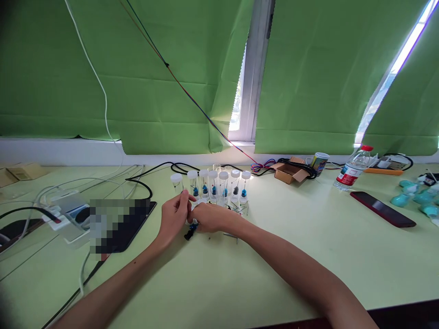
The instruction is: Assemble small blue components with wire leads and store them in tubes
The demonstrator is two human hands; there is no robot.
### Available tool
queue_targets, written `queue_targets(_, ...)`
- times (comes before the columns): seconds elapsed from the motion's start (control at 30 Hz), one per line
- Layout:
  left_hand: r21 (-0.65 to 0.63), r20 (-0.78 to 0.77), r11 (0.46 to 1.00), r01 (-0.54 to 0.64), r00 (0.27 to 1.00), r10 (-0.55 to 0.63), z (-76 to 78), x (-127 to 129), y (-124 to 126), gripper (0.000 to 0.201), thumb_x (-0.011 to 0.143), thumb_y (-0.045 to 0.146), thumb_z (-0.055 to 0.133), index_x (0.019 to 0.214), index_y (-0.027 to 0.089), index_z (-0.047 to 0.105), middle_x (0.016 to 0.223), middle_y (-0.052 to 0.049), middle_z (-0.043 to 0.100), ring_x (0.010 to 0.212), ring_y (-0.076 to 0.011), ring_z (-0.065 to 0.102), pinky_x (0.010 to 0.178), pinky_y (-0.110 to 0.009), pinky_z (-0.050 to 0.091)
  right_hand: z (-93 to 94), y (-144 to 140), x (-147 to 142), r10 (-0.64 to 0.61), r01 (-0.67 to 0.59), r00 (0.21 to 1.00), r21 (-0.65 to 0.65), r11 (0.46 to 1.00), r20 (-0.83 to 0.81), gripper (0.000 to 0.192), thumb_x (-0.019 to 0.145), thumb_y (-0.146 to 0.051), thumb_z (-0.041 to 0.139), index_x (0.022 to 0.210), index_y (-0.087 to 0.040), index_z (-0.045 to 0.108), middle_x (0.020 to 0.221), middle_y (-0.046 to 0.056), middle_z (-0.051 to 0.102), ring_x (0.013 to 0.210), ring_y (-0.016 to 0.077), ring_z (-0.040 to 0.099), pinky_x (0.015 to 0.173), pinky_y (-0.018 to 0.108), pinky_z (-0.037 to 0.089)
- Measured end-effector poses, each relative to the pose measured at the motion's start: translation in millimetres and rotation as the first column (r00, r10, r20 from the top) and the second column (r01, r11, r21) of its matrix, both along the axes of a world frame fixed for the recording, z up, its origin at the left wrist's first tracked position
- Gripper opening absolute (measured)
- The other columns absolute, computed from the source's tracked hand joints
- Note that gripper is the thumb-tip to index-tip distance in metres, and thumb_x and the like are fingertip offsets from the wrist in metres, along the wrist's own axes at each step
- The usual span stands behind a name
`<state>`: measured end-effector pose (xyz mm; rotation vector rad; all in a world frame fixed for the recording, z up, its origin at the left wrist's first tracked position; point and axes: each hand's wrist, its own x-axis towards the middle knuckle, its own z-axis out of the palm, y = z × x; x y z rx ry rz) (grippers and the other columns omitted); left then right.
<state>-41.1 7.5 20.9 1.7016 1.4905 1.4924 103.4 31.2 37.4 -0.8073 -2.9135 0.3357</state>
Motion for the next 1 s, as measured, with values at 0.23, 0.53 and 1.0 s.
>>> queue_targets(0.23,0.006,-0.032,1.0,-0.005,0.999,0.005,1.3,2,-3,0.045,0.093,0.047,0.039,0.066,0.018,0.06,0.048,0.003,0.045,0.047,-0.0114,0.044,0.051,-0.023,0.037,1.2,-2,-1,-0.032,0.032,0.998,0.007,0.999,0.048,0.015,0.077,-0.007,0.057,0.086,-0.015,0.066,0.076,0.002,0.054,0.062,0.0128,0.045,0.055,0.024,0.031)
queue_targets(0.53,0.046,-0.331,0.995,-0.086,0.939,0.096,1.1,-1,2,0.031,0.089,0.04,0.046,0.069,0.02,0.058,0.052,0.004,0.048,0.051,-0.0117,0.041,0.055,-0.023,0.032,1.6,-7,0,-0.071,0.064,0.99,0.057,0.996,0.122,0.012,0.075,-0.007,0.051,0.068,-0.016,0.053,0.068,0.001,0.052,0.059,0.012,0.042,0.052,0.025,0.026)
queue_targets(1.0,-0.118,-0.835,0.969,-0.219,0.55,0.022,14.7,2,-6,0.03,0.094,0.033,0.034,0.09,0.021,0.061,0.075,-0.007,0.068,0.071,-0.0238,0.064,0.055,-0.027,0.03,18.0,-6,15,-0.111,0.089,0.971,0.112,0.99,0.212,0.013,0.079,-0.01,0.054,0.068,-0.014,0.059,0.069,0.006,0.059,0.063,0.0176,0.056,0.052,0.027,0.03)
